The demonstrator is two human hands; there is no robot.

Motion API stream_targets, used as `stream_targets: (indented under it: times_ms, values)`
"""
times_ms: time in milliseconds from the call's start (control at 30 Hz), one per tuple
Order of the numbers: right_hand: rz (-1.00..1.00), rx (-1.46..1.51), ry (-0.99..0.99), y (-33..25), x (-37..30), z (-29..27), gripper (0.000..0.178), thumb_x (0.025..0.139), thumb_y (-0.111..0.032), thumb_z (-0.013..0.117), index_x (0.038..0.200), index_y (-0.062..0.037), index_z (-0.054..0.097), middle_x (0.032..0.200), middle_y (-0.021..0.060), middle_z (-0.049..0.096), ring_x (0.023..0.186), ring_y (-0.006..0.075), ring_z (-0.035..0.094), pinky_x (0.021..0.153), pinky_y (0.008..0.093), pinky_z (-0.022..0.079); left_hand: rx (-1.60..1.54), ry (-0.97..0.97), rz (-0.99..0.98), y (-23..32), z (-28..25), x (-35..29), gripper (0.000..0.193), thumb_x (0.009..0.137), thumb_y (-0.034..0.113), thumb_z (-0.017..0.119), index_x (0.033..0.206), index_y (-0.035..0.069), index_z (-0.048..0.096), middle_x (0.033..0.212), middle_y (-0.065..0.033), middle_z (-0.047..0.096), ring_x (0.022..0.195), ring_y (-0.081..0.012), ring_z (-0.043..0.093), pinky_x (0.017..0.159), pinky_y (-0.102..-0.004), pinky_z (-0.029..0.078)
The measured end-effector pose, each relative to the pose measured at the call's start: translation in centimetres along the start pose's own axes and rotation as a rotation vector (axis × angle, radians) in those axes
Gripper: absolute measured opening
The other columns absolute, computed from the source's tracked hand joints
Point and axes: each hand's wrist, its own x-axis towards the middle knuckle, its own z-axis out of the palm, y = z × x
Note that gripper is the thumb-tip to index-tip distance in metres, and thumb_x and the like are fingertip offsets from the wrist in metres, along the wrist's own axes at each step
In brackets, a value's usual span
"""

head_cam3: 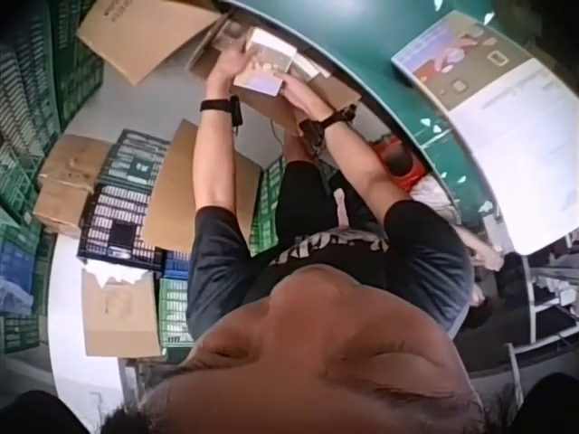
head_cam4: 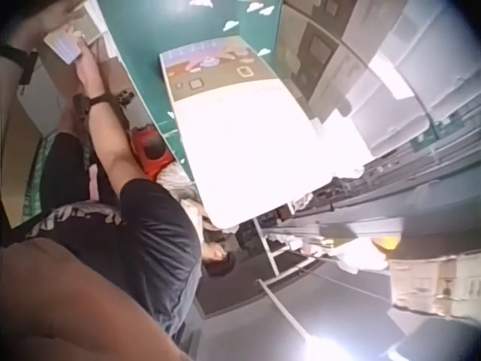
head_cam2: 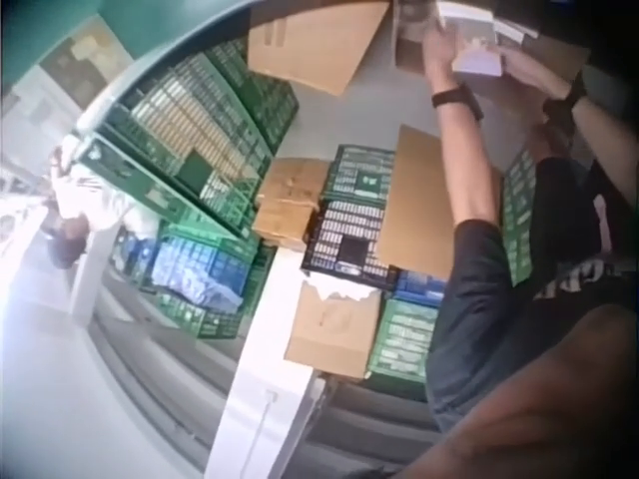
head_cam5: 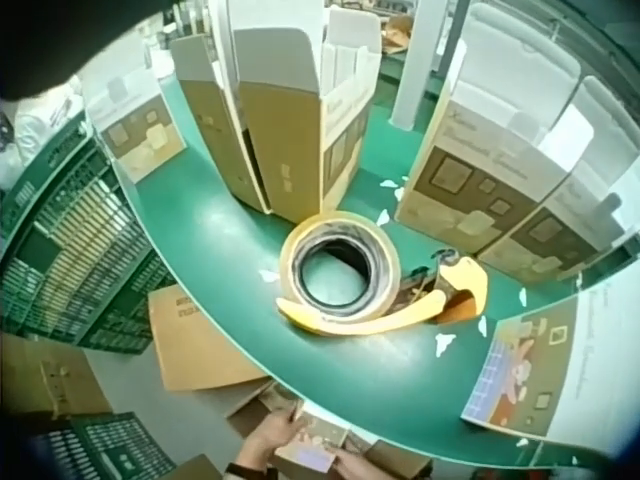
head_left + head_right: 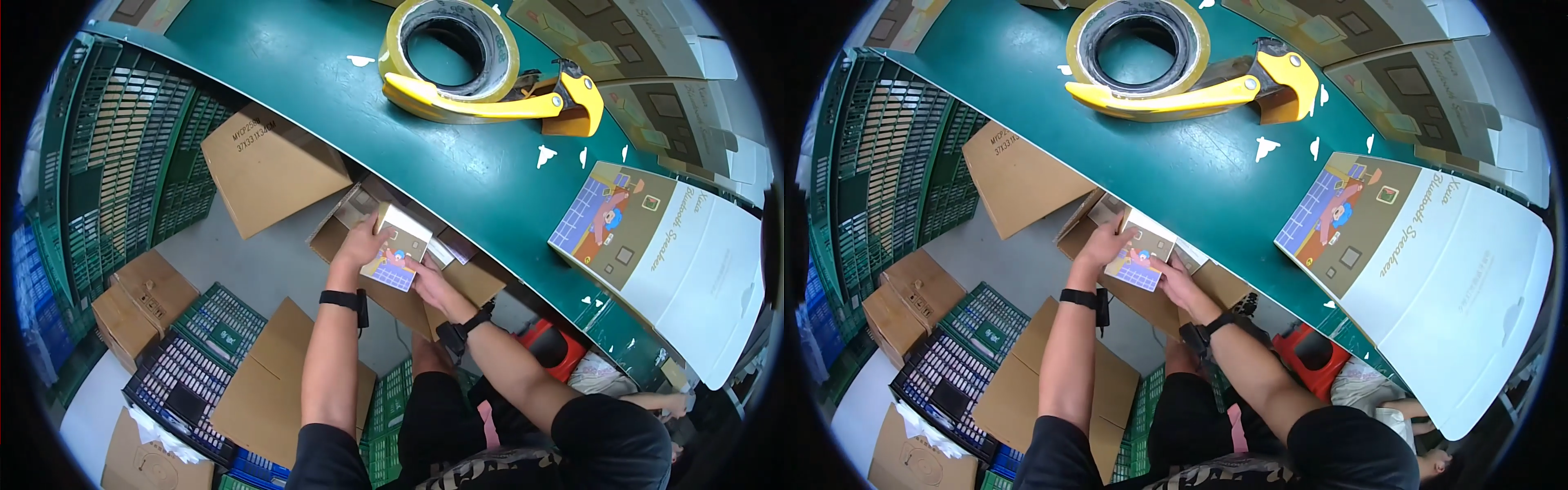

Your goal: The person packs speakers and cables into small boxes, places the boxes into a larger shipping carton, and then folds a flat cardboard sheet into a new carton.

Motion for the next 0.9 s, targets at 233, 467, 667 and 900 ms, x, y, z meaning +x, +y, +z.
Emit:
stream_targets:
  times_ms: [233, 467, 667, 900]
  values:
    - [-0.075, -0.258, 0.135, 2.2, 6.6, -3.9, 0.061, 0.099, -0.021, 0.058, 0.148, -0.015, 0.023, 0.145, 0.0101, 0.042, 0.129, 0.0258, 0.048, 0.102, 0.0461, 0.045, 0.012, 0.214, 0.035, 6.5, 0.9, -9.5, 0.031, 0.096, 0.016, 0.054, 0.122, 0.001, 0.062, 0.119, -0.0213, 0.064, 0.115, -0.037, 0.059, 0.098, -0.0397, 0.047]
    - [-0.092, -0.408, 0.112, 0.9, 15.1, -0.1, 0.045, 0.1, -0.022, 0.055, 0.14, -0.0099, 0.037, 0.129, 0.0093, 0.055, 0.114, 0.0213, 0.057, 0.093, 0.0382, 0.049, -0.133, 0.145, -0.272, 2.5, 6.1, -27.3, 0.029, 0.095, 0.017, 0.057, 0.119, 0.002, 0.064, 0.111, -0.02, 0.067, 0.103, -0.0358, 0.064, 0.089, -0.0391, 0.051]
    - [-0.011, -0.817, 0.021, -0.9, 4.2, 1.9, 0.027, 0.102, -0.024, 0.051, 0.12, -0.0047, 0.059, 0.101, 0.0045, 0.066, 0.088, 0.0118, 0.062, 0.07, 0.0256, 0.047, -0.138, -0.033, -0.389, -2.2, 11.4, -37.0, 0.031, 0.095, 0.021, 0.057, 0.118, 0.002, 0.064, 0.111, -0.0209, 0.067, 0.104, -0.0332, 0.065, 0.09, -0.0369, 0.05]
    - [0.148, -0.689, 0.029, -5.0, -19.8, -2.3, 0.026, 0.1, -0.017, 0.05, 0.118, 0.0001, 0.059, 0.103, 0.0127, 0.07, 0.094, 0.0209, 0.069, 0.086, 0.0341, 0.057, -0.248, 0.074, -0.563, -10.5, 15.1, -47.8, 0.034, 0.097, 0.027, 0.053, 0.108, -0.002, 0.065, 0.103, -0.0214, 0.068, 0.097, -0.0294, 0.065, 0.085, -0.037, 0.05]
